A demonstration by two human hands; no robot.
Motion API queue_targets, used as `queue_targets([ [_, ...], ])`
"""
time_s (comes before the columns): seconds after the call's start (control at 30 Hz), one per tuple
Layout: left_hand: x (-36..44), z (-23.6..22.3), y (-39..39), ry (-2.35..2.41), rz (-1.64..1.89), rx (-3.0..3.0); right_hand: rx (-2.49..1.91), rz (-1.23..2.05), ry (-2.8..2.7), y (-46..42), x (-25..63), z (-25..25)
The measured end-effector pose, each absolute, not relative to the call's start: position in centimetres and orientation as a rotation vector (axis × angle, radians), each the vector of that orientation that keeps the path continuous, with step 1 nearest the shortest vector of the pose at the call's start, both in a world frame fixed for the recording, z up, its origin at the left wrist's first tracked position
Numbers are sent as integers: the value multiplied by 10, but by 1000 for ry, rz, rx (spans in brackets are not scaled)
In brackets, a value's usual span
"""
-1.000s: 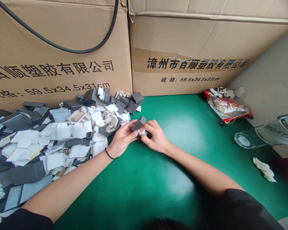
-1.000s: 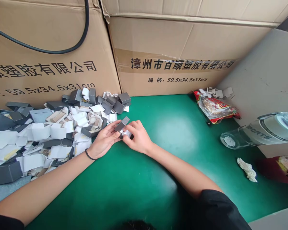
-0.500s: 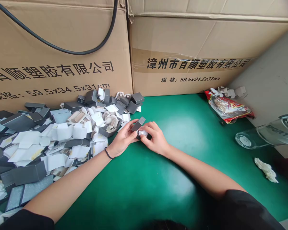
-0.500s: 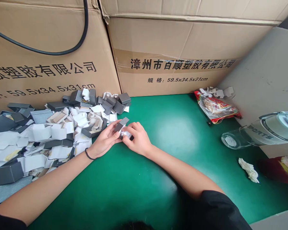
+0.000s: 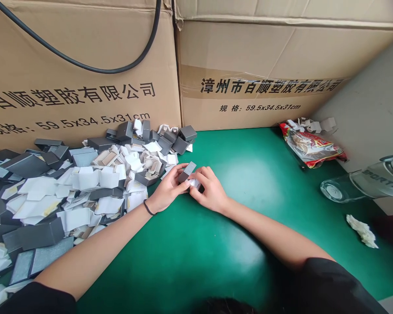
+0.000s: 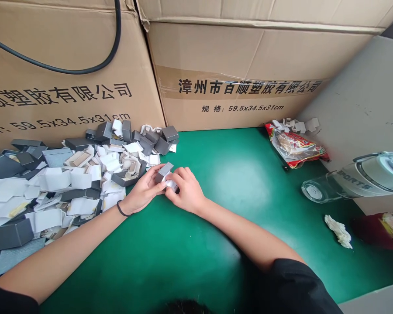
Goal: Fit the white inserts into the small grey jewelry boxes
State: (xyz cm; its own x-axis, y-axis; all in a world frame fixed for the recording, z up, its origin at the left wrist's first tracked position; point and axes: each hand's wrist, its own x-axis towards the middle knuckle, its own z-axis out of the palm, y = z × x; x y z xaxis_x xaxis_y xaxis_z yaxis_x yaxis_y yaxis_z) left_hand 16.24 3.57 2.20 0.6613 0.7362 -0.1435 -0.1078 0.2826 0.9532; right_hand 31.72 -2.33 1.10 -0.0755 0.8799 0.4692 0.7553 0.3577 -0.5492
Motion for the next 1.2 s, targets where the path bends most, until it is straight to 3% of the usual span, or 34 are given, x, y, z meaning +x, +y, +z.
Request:
queue_targets([
  [0.5,161,17,40,617,633,1224,-1625,44,-1995,-29,316,12],
  [1.2,153,22,49,598,506,1154,-1446,330,-1854,-25,323,9],
])
